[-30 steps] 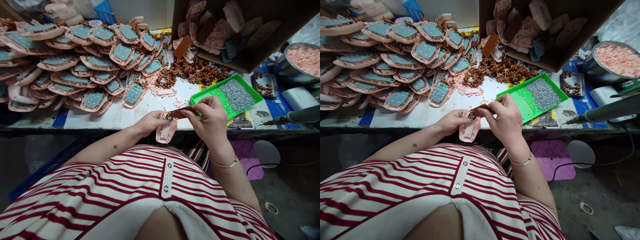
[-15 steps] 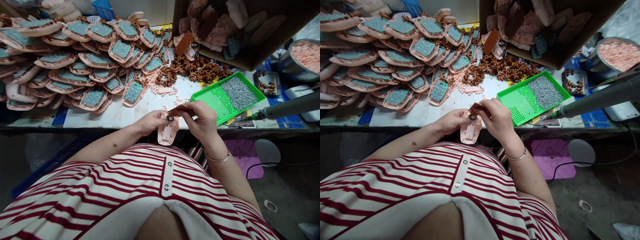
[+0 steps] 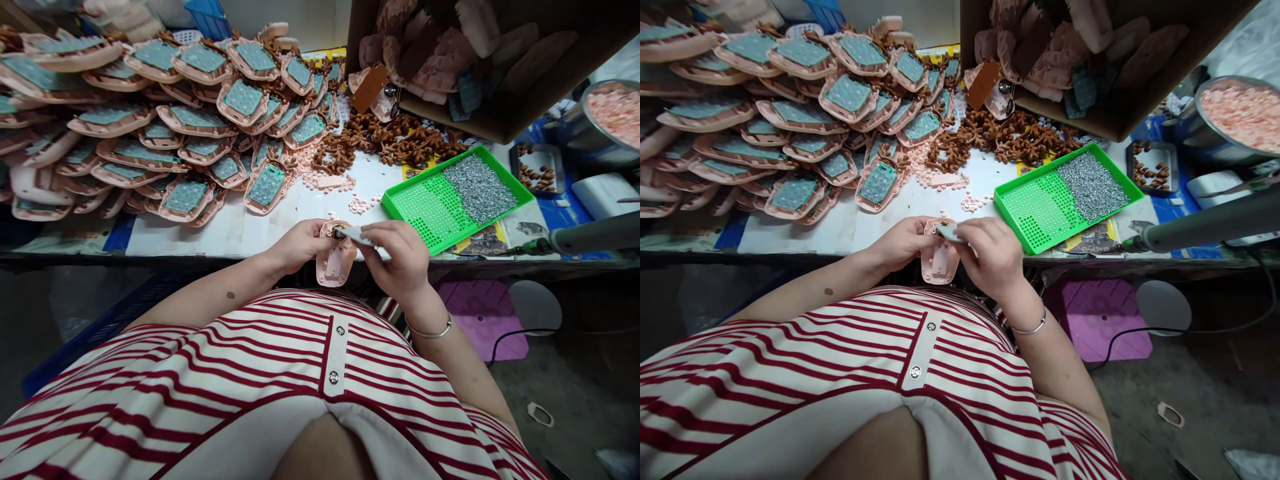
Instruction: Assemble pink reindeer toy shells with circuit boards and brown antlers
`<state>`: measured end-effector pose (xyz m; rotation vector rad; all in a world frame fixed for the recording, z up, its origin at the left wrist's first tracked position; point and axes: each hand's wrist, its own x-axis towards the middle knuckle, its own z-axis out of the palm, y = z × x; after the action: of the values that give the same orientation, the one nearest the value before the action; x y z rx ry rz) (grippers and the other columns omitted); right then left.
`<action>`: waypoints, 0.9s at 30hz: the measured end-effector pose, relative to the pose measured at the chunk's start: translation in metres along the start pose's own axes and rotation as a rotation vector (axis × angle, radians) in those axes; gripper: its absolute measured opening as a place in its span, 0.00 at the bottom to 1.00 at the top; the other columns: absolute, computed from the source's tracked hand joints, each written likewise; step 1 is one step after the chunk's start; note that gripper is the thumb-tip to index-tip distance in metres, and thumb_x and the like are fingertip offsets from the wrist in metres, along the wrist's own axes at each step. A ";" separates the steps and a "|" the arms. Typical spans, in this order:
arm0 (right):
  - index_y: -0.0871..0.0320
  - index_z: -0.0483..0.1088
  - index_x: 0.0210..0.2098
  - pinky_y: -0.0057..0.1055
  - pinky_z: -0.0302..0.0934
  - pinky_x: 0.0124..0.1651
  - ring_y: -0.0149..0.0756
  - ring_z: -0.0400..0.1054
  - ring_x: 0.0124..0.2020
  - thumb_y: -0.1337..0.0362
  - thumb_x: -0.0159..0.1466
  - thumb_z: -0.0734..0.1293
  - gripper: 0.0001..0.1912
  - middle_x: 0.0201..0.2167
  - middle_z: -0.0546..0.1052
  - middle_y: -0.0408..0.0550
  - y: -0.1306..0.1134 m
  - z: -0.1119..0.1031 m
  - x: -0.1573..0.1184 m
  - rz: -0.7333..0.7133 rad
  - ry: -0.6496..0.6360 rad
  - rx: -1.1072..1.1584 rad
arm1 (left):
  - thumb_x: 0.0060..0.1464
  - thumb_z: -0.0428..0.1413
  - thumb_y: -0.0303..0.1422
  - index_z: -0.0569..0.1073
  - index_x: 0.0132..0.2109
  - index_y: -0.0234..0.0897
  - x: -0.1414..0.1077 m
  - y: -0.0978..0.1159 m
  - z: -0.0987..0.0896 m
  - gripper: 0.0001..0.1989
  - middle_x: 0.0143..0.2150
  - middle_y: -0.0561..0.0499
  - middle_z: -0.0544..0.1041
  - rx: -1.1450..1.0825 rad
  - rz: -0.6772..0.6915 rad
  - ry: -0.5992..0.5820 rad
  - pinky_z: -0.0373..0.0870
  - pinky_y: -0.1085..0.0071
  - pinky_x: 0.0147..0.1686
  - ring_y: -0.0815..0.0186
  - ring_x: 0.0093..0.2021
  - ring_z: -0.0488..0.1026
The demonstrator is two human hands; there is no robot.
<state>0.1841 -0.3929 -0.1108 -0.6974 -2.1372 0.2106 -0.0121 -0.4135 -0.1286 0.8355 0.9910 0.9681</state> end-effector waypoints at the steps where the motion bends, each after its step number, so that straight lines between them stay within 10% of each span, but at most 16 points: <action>1: 0.52 0.73 0.43 0.38 0.69 0.44 0.38 0.75 0.42 0.65 0.65 0.66 0.07 0.40 0.82 0.49 -0.002 0.001 -0.003 -0.071 -0.009 -0.025 | 0.43 0.68 0.31 0.80 0.40 0.32 0.000 0.000 0.000 0.14 0.33 0.50 0.80 -0.016 0.003 0.006 0.70 0.73 0.36 0.67 0.33 0.75; 8: 0.53 0.75 0.38 0.37 0.72 0.45 0.38 0.76 0.45 0.70 0.64 0.66 0.07 0.42 0.83 0.49 -0.011 0.011 -0.019 -0.435 -0.025 -0.230 | 0.45 0.68 0.34 0.81 0.44 0.31 -0.002 0.004 0.003 0.18 0.39 0.47 0.81 -0.036 0.052 -0.004 0.69 0.75 0.37 0.68 0.36 0.75; 27: 0.54 0.76 0.38 0.35 0.74 0.43 0.39 0.73 0.44 0.69 0.62 0.68 0.06 0.39 0.82 0.50 -0.014 0.022 -0.028 -0.322 0.004 -0.248 | 0.45 0.68 0.37 0.80 0.44 0.31 -0.007 0.004 0.010 0.19 0.38 0.47 0.81 -0.065 0.107 0.065 0.70 0.74 0.38 0.67 0.36 0.75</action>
<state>0.1751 -0.4184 -0.1380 -0.4789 -2.2578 -0.2320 -0.0056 -0.4198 -0.1202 0.8137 0.9728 1.1191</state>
